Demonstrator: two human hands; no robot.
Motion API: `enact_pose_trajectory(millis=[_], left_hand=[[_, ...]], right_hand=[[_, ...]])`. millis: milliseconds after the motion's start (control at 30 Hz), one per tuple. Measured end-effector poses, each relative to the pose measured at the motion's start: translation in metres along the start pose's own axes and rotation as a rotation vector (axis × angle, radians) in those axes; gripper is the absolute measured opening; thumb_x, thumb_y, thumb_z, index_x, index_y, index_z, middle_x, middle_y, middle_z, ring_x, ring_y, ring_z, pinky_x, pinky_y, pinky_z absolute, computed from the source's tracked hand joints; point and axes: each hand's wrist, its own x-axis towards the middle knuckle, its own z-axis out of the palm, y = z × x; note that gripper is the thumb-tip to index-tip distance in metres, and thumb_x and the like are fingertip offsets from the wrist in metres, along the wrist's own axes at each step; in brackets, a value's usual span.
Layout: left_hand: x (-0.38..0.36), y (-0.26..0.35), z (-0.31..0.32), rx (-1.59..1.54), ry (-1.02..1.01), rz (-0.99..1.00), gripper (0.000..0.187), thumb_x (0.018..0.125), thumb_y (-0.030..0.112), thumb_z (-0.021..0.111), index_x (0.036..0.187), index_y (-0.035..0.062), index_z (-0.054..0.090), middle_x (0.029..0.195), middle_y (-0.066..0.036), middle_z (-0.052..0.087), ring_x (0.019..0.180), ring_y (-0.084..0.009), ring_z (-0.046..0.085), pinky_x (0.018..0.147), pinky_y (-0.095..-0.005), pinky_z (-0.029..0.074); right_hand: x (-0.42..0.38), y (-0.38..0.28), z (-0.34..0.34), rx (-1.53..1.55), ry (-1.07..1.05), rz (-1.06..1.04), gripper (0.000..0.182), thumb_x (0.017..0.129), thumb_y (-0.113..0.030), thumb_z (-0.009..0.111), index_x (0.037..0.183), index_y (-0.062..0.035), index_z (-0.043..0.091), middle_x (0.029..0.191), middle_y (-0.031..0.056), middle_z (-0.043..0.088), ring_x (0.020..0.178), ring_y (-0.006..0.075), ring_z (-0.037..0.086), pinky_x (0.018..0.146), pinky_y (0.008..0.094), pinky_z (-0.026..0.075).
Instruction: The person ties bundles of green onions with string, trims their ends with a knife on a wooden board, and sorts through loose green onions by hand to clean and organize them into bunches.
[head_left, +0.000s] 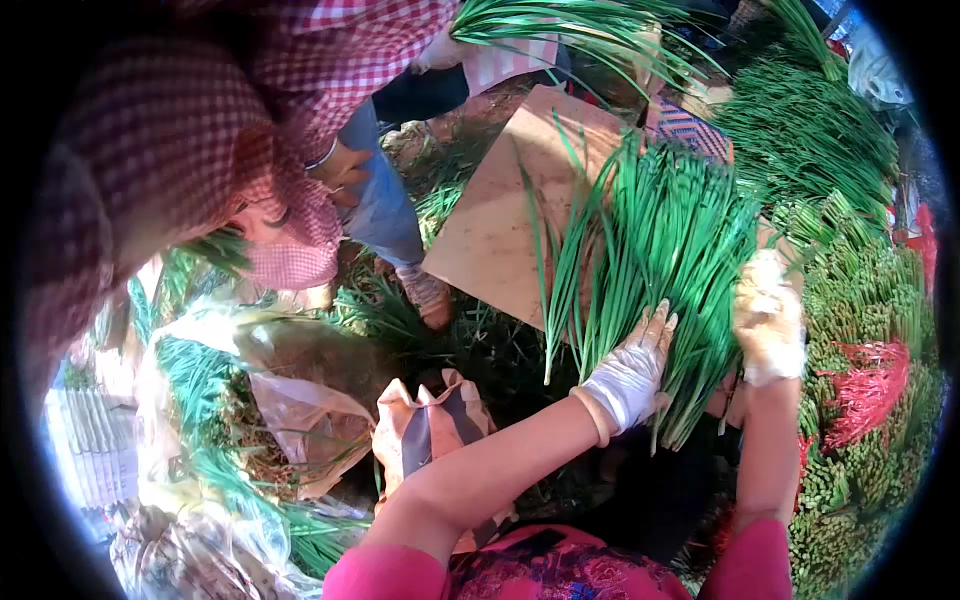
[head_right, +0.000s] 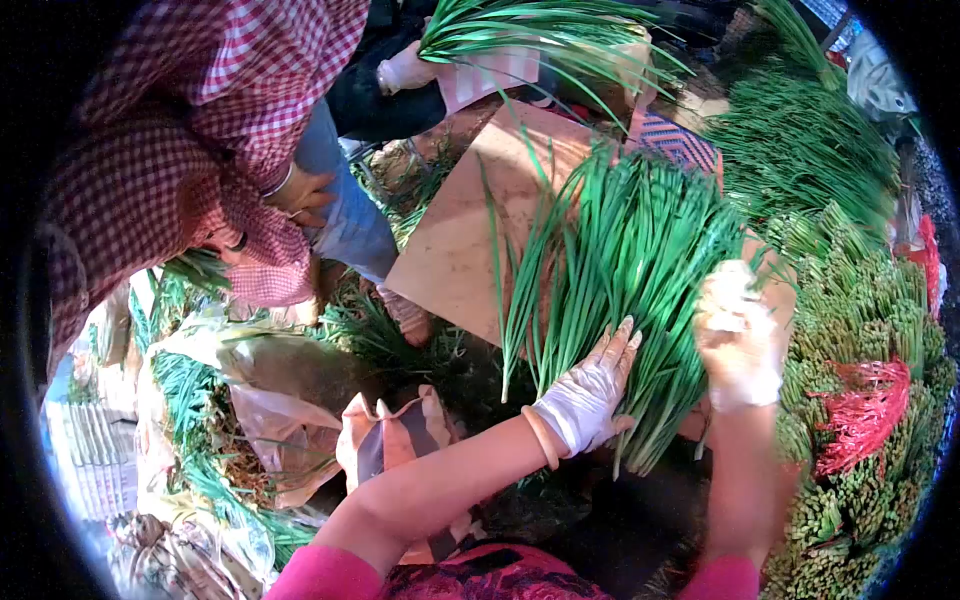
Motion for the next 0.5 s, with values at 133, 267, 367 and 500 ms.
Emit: enact_pose_trajectory(millis=[133, 267, 367, 500], left_hand=[[-0.001, 0.004, -0.003, -0.07, 0.056, 0.014, 0.099, 0.072, 0.031, 0.074, 0.142, -0.0086, 0.016, 0.148, -0.03, 0.011, 0.136, -0.0425, 0.023, 0.112, -0.0382, 0.025], [-0.004, 0.019, -0.045, 0.08, 0.115, 0.059, 0.092, 0.067, 0.04, 0.076, 0.142, 0.008, 0.031, 0.149, -0.024, 0.017, 0.135, -0.0431, 0.024, 0.11, -0.0475, 0.026], [-0.029, 0.026, -0.099, 0.226, 0.249, -0.017, 0.085, 0.065, 0.039, 0.076, 0.139, 0.0198, 0.039, 0.151, -0.017, 0.02, 0.135, -0.0404, 0.028, 0.108, -0.0519, 0.027], [-0.113, 0.031, -0.178, -0.017, 0.577, -0.168, 0.057, 0.07, 0.03, 0.071, 0.123, 0.0138, 0.057, 0.128, -0.017, 0.051, 0.116, -0.0344, 0.05, 0.099, -0.0403, 0.041]], right_hand=[[-0.078, -0.008, 0.043, -0.905, -0.23, -0.503, 0.035, 0.091, -0.013, 0.044, 0.124, 0.0007, 0.041, 0.114, 0.01, 0.042, 0.097, 0.0171, 0.042, 0.079, 0.0292, 0.039], [-0.133, 0.005, 0.024, -1.427, -0.225, -0.778, 0.05, 0.098, -0.027, 0.036, 0.141, -0.0015, 0.03, 0.144, 0.0155, 0.035, 0.132, 0.0236, 0.035, 0.108, 0.0346, 0.032], [-0.126, 0.043, 0.056, -1.296, -0.329, -0.368, 0.03, 0.09, -0.027, 0.054, 0.1, -0.0016, 0.041, 0.09, 0.0109, 0.051, 0.075, 0.0183, 0.054, 0.061, 0.0264, 0.046], [-0.153, 0.105, 0.106, -1.384, -0.22, 0.251, 0.027, 0.085, -0.016, 0.062, 0.101, 0.0057, 0.061, 0.09, 0.0183, 0.067, 0.071, 0.0259, 0.065, 0.069, 0.0323, 0.055]])
